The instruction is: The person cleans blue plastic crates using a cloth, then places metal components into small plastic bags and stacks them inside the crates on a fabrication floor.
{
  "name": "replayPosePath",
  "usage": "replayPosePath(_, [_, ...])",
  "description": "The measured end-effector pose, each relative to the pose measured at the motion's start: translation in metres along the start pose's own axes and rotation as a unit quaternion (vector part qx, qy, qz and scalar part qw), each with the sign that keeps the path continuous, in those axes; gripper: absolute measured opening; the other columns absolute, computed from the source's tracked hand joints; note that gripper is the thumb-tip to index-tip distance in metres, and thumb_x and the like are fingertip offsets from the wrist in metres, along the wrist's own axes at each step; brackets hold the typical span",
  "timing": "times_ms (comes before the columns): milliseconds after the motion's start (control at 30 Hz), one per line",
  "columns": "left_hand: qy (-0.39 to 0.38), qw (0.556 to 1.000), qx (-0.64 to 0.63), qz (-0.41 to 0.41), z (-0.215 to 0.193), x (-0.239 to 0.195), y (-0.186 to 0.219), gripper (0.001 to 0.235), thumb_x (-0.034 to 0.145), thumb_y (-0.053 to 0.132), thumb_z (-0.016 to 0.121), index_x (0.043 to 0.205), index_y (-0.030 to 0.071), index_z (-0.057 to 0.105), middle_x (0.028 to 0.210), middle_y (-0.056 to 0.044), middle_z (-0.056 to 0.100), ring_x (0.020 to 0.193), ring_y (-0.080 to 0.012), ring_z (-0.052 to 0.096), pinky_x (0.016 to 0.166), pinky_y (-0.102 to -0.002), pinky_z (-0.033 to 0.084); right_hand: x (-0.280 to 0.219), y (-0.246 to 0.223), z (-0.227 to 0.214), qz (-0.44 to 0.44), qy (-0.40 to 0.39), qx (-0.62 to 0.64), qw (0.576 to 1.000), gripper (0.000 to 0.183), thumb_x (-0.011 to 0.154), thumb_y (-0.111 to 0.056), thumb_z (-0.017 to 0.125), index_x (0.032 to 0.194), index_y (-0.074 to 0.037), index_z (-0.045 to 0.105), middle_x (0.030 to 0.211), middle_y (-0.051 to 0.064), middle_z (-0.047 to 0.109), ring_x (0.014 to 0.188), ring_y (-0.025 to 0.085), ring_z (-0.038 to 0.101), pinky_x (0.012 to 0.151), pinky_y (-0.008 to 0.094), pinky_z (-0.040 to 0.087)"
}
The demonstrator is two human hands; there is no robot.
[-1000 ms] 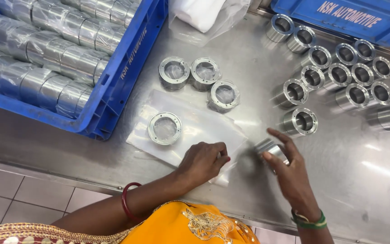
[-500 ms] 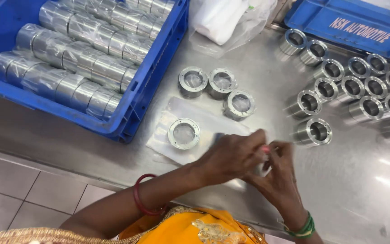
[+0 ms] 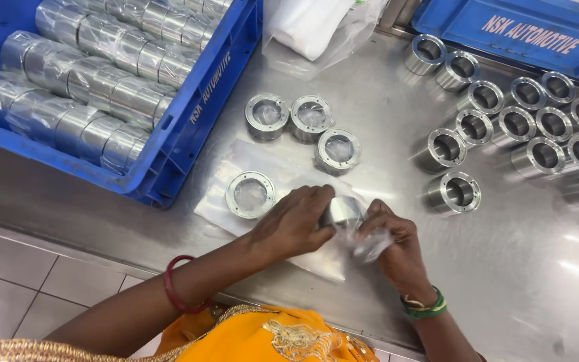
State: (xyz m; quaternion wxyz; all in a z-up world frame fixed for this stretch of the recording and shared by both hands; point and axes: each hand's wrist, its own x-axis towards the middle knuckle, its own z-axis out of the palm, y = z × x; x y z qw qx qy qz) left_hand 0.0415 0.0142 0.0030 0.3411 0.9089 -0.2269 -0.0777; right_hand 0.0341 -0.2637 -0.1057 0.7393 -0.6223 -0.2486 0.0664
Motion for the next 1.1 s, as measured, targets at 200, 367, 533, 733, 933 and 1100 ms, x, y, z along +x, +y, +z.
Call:
replayPosePath(200, [0.109, 0.994, 0.004, 0.014, 0.040, 0.036, 0.007, 0.043, 0.087, 0.027, 0.072, 0.112, 0.000, 0.050, 0.098, -0.021, 0.062, 0.091, -0.0404, 0.064, 0.080, -0.052, 0.052, 0.026, -0.076, 0.054, -0.022, 0.046, -0.467, 0.883, 0.050, 0.071, 0.012, 0.058, 0.117, -0.003, 0.070, 0.112, 0.013, 0.048, 0.106, 0.022, 0.053, 0.089, 0.036, 0.050])
replayPosePath(367, [-0.001, 0.992, -0.114, -0.046, 0.030, 0.020, 0.028, 0.055, 0.086, 0.043, 0.075, 0.112, -0.001, 0.053, 0.111, -0.022, 0.052, 0.088, -0.0355, 0.066, 0.075, -0.046, 0.058, 0.018, -0.075, 0.064, 0.000, 0.080, -0.485, 0.871, 0.079, 0.066, -0.015, 0.084, 0.129, 0.014, 0.045, 0.122, 0.023, 0.043, 0.113, 0.029, 0.048, 0.087, 0.041, 0.049])
replayPosePath(533, [-0.095, 0.864, -0.482, -0.111, 0.026, -0.013, 0.033, 0.067, 0.086, 0.053, 0.066, 0.124, 0.000, 0.053, 0.113, -0.019, 0.066, 0.087, -0.0376, 0.073, 0.076, -0.043, 0.057, 0.018, -0.078, 0.055, 0.185, 0.269, -0.426, 0.844, 0.065, 0.082, -0.021, 0.080, 0.136, 0.003, 0.053, 0.097, 0.014, 0.062, 0.086, 0.024, 0.059, 0.071, 0.036, 0.050])
replayPosePath(733, [-0.081, 0.991, -0.077, 0.069, 0.011, -0.038, 0.049, 0.087, 0.079, 0.036, 0.081, 0.141, -0.003, 0.035, 0.110, -0.028, 0.057, 0.097, -0.0431, 0.061, 0.077, -0.052, 0.053, 0.084, -0.088, 0.032, 0.160, 0.267, -0.228, 0.922, 0.037, 0.094, -0.023, 0.071, 0.120, -0.002, 0.055, 0.101, 0.008, 0.069, 0.088, 0.012, 0.068, 0.073, 0.026, 0.053])
replayPosePath(933, [-0.124, 0.992, 0.010, 0.012, 0.045, -0.022, 0.037, 0.051, 0.081, 0.008, 0.067, 0.128, -0.003, 0.050, 0.108, -0.027, 0.061, 0.097, -0.0428, 0.066, 0.076, -0.050, 0.057, 0.144, -0.051, 0.001, 0.054, 0.264, -0.289, 0.918, 0.035, 0.107, -0.033, 0.068, 0.122, -0.002, 0.061, 0.108, 0.003, 0.062, 0.098, 0.009, 0.059, 0.083, 0.024, 0.050])
replayPosePath(1100, [0.044, 0.990, -0.107, 0.075, 0.067, -0.016, -0.015, 0.012, 0.086, 0.005, 0.065, 0.095, 0.007, 0.073, 0.091, -0.015, 0.076, 0.083, -0.0327, 0.072, 0.075, -0.045, 0.056, 0.115, -0.057, -0.074, -0.038, 0.174, -0.686, 0.706, 0.040, 0.104, -0.037, 0.077, 0.134, -0.014, 0.065, 0.114, 0.014, 0.070, 0.113, 0.027, 0.064, 0.099, 0.043, 0.049])
